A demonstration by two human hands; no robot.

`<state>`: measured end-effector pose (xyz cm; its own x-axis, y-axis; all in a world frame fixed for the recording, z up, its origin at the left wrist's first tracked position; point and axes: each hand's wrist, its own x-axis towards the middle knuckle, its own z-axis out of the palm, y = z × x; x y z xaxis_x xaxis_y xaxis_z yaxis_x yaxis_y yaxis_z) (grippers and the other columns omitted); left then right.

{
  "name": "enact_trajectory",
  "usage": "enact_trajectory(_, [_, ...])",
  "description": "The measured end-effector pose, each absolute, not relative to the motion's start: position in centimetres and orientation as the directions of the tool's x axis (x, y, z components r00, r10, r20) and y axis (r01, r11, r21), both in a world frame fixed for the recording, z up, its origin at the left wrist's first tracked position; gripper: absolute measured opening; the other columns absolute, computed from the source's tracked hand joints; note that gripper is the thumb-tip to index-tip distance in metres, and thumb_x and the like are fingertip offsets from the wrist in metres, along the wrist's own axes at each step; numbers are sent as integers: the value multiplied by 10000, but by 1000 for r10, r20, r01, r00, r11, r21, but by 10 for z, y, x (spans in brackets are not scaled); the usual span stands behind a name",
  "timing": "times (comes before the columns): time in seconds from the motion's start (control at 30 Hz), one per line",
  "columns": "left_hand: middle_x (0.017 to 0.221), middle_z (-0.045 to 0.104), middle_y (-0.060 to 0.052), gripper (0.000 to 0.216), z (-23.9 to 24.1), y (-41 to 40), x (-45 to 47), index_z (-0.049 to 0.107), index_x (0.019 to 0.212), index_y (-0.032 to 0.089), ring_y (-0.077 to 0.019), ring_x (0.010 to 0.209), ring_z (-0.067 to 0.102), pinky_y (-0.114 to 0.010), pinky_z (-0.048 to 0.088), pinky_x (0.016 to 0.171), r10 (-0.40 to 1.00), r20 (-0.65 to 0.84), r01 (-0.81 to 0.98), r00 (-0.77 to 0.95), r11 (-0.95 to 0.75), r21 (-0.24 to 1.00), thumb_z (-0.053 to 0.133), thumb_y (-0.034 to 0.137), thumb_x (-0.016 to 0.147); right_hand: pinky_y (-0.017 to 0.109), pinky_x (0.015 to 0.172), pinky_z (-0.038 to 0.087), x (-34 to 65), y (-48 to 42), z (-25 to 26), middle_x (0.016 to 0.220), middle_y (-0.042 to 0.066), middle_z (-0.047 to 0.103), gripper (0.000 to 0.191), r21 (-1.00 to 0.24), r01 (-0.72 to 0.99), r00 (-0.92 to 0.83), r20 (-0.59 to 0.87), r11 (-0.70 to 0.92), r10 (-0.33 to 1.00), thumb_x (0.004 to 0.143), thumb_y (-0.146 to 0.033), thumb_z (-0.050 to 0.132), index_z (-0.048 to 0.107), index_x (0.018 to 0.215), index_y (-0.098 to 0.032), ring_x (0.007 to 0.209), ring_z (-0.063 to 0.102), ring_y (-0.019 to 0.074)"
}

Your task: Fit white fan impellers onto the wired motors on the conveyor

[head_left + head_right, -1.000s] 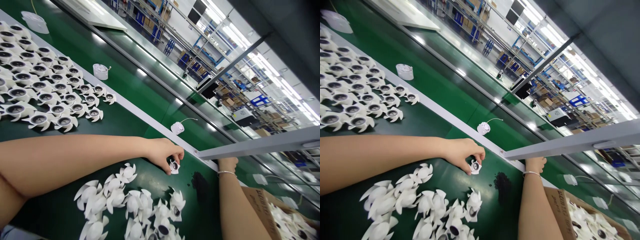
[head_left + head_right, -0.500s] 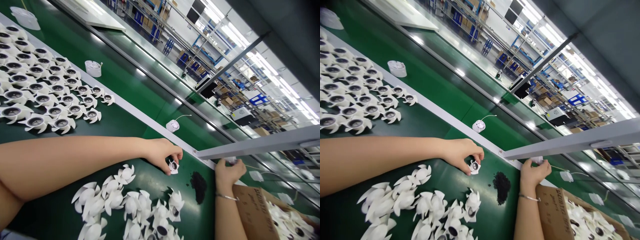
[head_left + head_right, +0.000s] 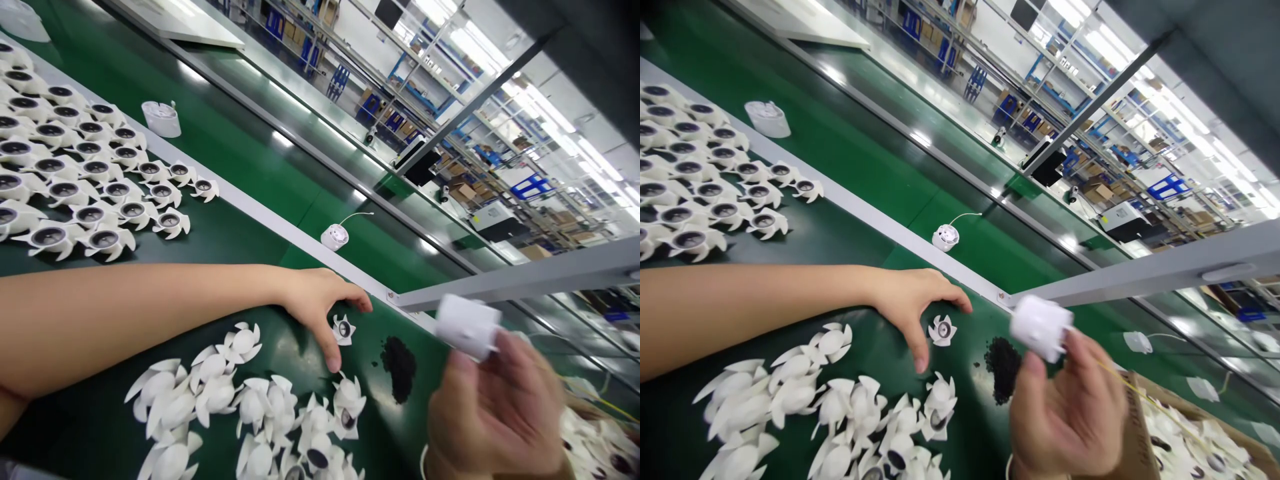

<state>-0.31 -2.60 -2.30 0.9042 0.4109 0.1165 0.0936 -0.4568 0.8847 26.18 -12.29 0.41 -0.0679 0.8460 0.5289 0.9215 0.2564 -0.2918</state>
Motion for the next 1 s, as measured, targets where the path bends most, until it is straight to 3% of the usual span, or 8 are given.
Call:
enact_trajectory(0.07, [1347, 585, -67, 865, -20, -23, -4, 528, 1326, 231, -268, 1237, 542, -386, 424, 1048, 423, 132, 21, 896, -337, 941, 845, 582, 601, 463, 802, 589, 240, -128, 6, 1088, 138, 666, 399, -294, 889, -150, 537, 350, 830, 804, -362, 703, 678, 1165, -194, 1008, 644, 328])
enact_trajectory(0.17, [1276, 621, -95, 626, -21, -16, -3, 555, 1263, 164, -219, 1187, 575, -360, 444, 1035, 493, 165, -106, 854, -146, 984, 672, 587, 816, 454, 872, 567, 218, -139, 9, 1100, 105, 679, 331, -304, 816, -267, 558, 493, 786, 829, -236, 699, 673, 1158, -213, 1009, 656, 290])
enact_trajectory(0.27, [1191, 662, -89, 493, -24, -14, -1, 606, 1177, 161, -191, 1098, 611, -340, 476, 971, 555, 116, -83, 824, -83, 993, 601, 561, 887, 428, 912, 543, 211, -145, 15, 1093, 78, 685, 341, -294, 752, -387, 529, 590, 756, 833, -128, 694, 663, 1159, -223, 1017, 653, 255])
enact_trajectory(0.37, [1120, 685, -70, 425, -24, -16, 0, 644, 1107, 166, -176, 1030, 628, -320, 490, 937, 548, 95, -44, 831, -106, 993, 699, 485, 833, 409, 907, 545, 213, -145, 18, 1092, 74, 681, 349, -296, 712, -483, 451, 636, 751, 838, -99, 692, 655, 1163, -222, 1032, 646, 245])
enact_trajectory(0.57, [1142, 686, -31, 414, -20, -23, 0, 669, 1080, 189, -181, 1102, 610, -301, 464, 970, 550, 88, 75, 830, -267, 961, 808, 354, 726, 387, 883, 555, 220, -139, 13, 1072, 74, 667, 293, -307, 669, -589, 337, 677, 734, 885, -95, 660, 645, 1147, -225, 1030, 636, 226])
enact_trajectory(0.83, [1236, 647, -10, 390, -8, -26, -1, 666, 1141, 240, -188, 1166, 573, -291, 456, 958, 485, -28, 232, 874, -366, 901, 753, 274, 763, 302, 785, 556, 214, -149, 16, 1129, 91, 642, 206, -228, 746, -568, 275, 626, 776, 949, -103, 575, 660, 1106, -205, 946, 660, 191])
enact_trajectory(1.0, [1259, 630, -16, 359, -2, -28, 2, 670, 1139, 254, -207, 1187, 562, -314, 452, 972, 519, -95, 321, 850, -367, 873, 727, 311, 789, 257, 673, 559, 210, -147, 16, 1072, 75, 655, 177, -297, 776, -506, 235, 557, 830, 962, -157, 554, 712, 1008, -222, 840, 685, 171])
